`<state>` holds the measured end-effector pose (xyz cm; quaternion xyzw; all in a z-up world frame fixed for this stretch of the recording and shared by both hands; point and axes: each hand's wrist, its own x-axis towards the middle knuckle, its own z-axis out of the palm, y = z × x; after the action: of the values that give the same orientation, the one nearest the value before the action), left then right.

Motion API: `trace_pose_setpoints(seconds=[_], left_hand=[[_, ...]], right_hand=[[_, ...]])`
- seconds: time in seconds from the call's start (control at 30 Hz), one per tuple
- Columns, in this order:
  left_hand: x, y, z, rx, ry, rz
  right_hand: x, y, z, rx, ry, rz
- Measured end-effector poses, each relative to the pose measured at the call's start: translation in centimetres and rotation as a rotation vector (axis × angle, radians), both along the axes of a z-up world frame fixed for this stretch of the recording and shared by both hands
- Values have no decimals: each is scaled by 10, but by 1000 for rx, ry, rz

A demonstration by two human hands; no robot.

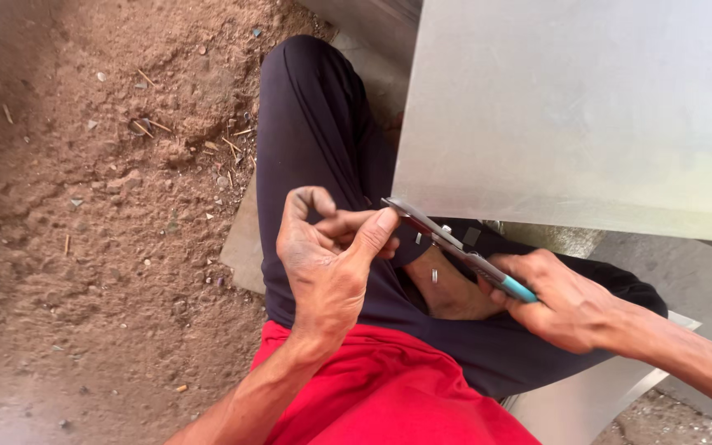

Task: The person uses shears to cut several notches and edges into a rectangular piece of sheet metal while sitting on the floor. They handle the sheet and the shears repeatedly to make precise cuts.

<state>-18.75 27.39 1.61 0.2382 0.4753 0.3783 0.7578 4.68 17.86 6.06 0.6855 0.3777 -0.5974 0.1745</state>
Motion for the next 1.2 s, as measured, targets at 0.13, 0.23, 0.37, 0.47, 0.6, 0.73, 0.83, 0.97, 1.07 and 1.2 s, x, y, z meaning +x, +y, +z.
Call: trace_pose_setpoints(seconds=[0.13,0.23,0.37,0.47,0.6,0.73,0.83,0.97,1.07,1.2], left_hand=[[3,6,20,-87,-78,-72],[6,38,28,98,33,-356],[56,99,13,483,363,-540],[96,107,3,552,627,-518],[99,-15,-19,546,31,-108],[148,-177,-23,127,165,-510],[159,-187,-12,-62,-57,-622],[119,-115,1,42,1,-470],[106,-71,-1,73,-71,-658],[105,-66,-9,74,-87,-776]], right_hand=[[7,-26,-7,345,42,-38],[15,-76,-13,344,-39,-131],[2,-181,-28,316,-143,-315],[-24,-265,-56,368,-243,-501],[-91,-361,-89,357,-271,-1036],[-138,-382,-100,286,-260,-1244],[-146,-374,-65,378,-431,-973],[-120,-317,-29,420,-268,-954],[-100,-269,-7,420,-25,-1018],[-86,-219,7,323,126,-1168]])
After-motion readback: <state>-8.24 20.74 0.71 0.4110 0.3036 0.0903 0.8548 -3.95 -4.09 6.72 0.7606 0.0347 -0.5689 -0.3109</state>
